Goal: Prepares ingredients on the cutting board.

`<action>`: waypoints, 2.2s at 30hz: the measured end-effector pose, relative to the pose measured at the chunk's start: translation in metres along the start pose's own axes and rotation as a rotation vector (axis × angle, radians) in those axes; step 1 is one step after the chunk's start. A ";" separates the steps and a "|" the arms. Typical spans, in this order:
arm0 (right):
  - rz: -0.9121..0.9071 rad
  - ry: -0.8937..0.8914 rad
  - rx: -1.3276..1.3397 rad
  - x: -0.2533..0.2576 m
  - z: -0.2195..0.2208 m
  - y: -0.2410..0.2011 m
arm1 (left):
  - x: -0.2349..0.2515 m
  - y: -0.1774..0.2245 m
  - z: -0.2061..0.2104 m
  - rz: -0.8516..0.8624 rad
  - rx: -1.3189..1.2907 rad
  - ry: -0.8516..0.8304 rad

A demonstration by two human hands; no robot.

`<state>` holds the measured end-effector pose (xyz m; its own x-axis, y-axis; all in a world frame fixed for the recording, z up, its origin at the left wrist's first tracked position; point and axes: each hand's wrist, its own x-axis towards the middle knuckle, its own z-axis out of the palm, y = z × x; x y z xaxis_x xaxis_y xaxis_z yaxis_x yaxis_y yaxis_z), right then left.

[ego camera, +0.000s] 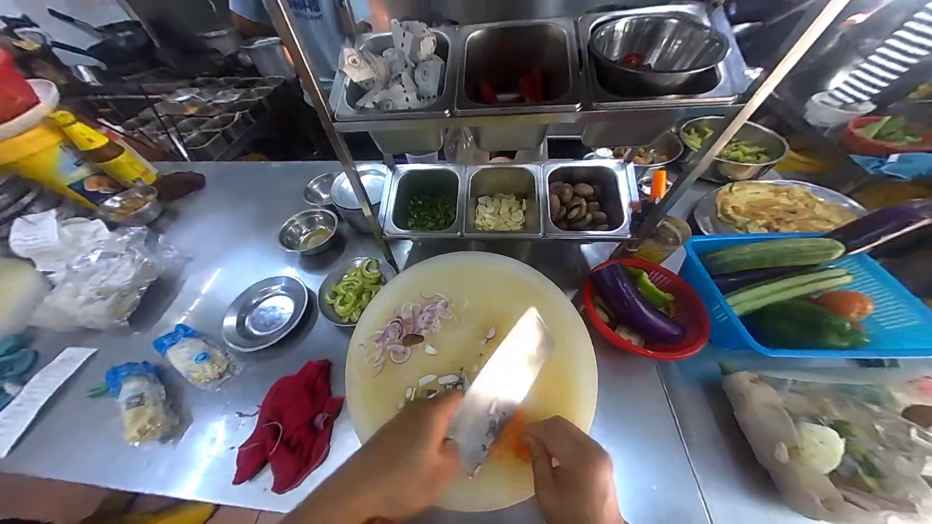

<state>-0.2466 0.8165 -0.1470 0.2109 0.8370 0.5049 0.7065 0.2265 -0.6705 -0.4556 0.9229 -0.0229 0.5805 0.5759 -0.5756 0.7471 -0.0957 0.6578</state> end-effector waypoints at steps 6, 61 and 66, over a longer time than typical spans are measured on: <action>0.993 0.123 1.267 0.045 -0.028 -0.072 | 0.025 -0.045 0.009 0.260 -0.827 -0.348; -0.550 -0.378 0.193 0.057 -0.033 0.095 | 0.015 0.100 0.079 -0.578 0.083 0.275; -0.348 -0.443 -0.102 0.085 -0.036 0.079 | 0.007 0.099 0.066 -0.574 0.199 0.237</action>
<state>-0.1484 0.8872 -0.1376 -0.3339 0.8556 0.3955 0.7501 0.4953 -0.4382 -0.3562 0.8639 0.0060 0.0009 0.7414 -0.6711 0.9761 0.1452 0.1617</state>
